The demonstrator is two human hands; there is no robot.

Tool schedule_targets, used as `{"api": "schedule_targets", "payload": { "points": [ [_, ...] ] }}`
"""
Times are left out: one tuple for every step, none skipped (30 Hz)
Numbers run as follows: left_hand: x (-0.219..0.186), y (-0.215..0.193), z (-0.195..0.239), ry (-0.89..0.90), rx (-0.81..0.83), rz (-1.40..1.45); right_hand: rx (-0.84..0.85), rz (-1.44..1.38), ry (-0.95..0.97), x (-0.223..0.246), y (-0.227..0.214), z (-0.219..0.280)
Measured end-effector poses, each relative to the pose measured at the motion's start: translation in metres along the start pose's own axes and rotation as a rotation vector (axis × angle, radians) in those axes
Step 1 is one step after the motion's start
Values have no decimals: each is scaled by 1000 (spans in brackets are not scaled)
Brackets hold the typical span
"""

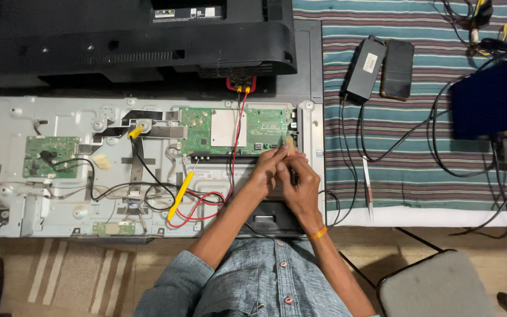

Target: The person uses a hot air gun and tweezers to work on a circuit board inside a disassembled television. They heat a small component and adjust it with tweezers while the board remains exposed on a workbench.

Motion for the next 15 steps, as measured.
{"api": "schedule_targets", "payload": {
  "points": [
    [0,-3,-2,-14,-3,8,-40,38,58,-7,1,-2],
    [0,-5,-3,-28,-6,16,-61,9,55,-10,2,-3],
    [-1,-8,-3,-44,-12,24,-80,-23,55,-13,5,-4],
    [-1,-10,-4,-46,-17,23,-100,-55,55,-16,8,-4],
    [-2,-12,-4,-49,-24,24,-111,-52,34,-17,11,-4],
    [-2,-14,-4,-51,-32,24,-121,-50,12,-18,13,-4],
    [-3,-15,-5,-51,-30,24,-132,-47,-10,-18,15,-6],
    [-4,-15,-6,-50,-28,24,-141,-37,-10,-19,17,-6],
    [-4,-15,-7,-49,-26,26,-150,-26,-10,-19,17,-6],
    [-3,-14,-8,-51,-18,19,-158,-14,-9,-19,18,-6],
    [-4,-14,-8,-52,-10,12,-167,-3,-19,-18,19,-6],
    [-4,-13,-9,-54,-2,4,-176,8,-29,-17,19,-6],
    [-6,-12,-9,-53,9,13,-186,18,-40,-16,19,-7],
    [-7,-11,-8,-52,20,23,-189,20,-41,-15,20,-8],
    [-8,-9,-8,-53,33,32,-194,23,-41,-15,20,-9]
  ]
}}
Point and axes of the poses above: each hand's wrist, its own z-axis away from the middle knuckle, its own y-axis out of the palm, x = y × z, the point moved 7 cm from there along -z, towards the middle knuckle, and after that the axes turned 10 degrees about x, right-handed, at the moved point
